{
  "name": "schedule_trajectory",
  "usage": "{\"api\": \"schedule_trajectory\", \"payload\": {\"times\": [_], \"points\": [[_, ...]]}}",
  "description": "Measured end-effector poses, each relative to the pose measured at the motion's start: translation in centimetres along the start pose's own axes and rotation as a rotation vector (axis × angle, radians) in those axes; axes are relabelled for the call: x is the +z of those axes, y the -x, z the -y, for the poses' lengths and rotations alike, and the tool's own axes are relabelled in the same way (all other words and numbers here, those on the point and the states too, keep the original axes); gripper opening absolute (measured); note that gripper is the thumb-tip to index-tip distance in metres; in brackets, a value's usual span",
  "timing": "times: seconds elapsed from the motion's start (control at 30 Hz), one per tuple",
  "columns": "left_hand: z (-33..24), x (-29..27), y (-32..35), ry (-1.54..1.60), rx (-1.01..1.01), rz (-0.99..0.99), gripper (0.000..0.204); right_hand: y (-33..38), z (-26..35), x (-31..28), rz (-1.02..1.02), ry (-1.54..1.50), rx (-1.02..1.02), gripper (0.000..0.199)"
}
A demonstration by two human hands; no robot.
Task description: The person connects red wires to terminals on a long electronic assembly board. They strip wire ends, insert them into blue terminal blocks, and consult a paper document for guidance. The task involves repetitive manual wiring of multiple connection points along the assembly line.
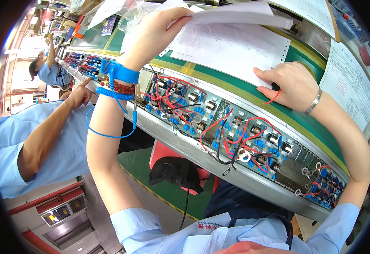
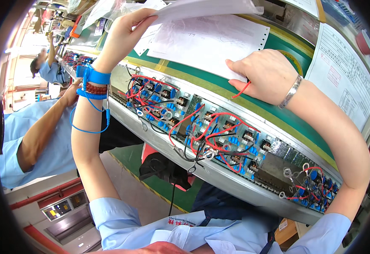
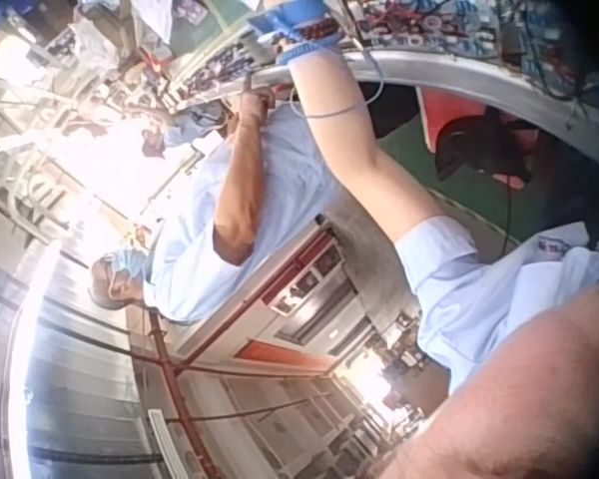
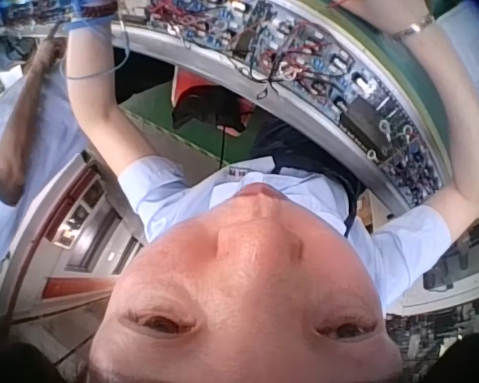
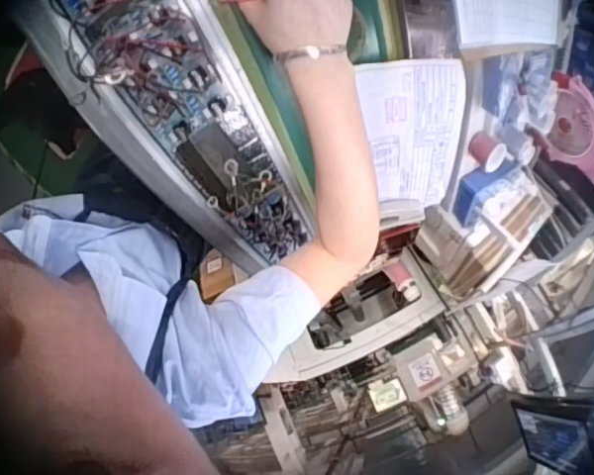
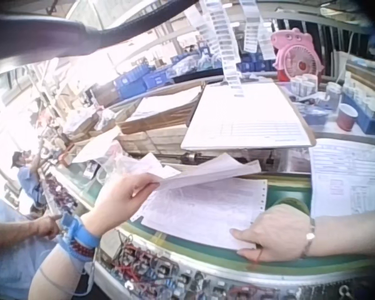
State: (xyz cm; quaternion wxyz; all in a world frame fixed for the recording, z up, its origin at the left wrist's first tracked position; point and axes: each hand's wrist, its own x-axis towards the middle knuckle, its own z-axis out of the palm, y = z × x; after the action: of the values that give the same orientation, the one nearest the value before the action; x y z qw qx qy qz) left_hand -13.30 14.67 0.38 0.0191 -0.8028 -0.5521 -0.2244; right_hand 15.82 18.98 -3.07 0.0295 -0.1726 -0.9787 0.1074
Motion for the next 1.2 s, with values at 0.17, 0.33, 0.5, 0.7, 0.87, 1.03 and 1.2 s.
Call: {"api": "schedule_trajectory", "payload": {"times": [0.17, 0.33, 0.5, 0.7, 0.87, 1.03, 1.2], "points": [[-0.5, 0.5, 0.1, 0.080, 0.027, 0.058, 0.016, 0.8, -0.6, -0.4, -0.106, -0.038, -0.046, 0.030], [-2.2, 1.3, 0.3, 0.132, -0.071, 0.308, 0.020, 4.1, 0.1, -3.9, -0.157, -0.113, -0.068, 0.021], [-6.7, -1.4, 1.8, -0.051, 0.080, 0.187, 0.045, 9.4, 0.7, -8.3, -0.175, -0.105, 0.213, 0.014], [-24.8, -7.6, 4.2, -0.083, 0.107, -0.254, 0.022, 10.8, -2.1, -6.5, -0.080, -0.111, 0.215, 0.023], [-35.2, -11.6, 7.5, -0.140, -0.108, -0.234, 0.026, 9.1, -3.4, -1.5, -0.020, 0.051, 0.193, 0.022], [-30.2, -10.5, 8.8, -0.254, 0.636, -0.513, 0.045, 8.1, -3.3, -1.8, -0.151, 0.051, 0.124, 0.009], [-32.0, -11.6, 9.7, -0.340, 0.537, -0.474, 0.043, 5.3, -1.7, -3.6, -0.268, -0.038, 0.084, 0.010]]}}
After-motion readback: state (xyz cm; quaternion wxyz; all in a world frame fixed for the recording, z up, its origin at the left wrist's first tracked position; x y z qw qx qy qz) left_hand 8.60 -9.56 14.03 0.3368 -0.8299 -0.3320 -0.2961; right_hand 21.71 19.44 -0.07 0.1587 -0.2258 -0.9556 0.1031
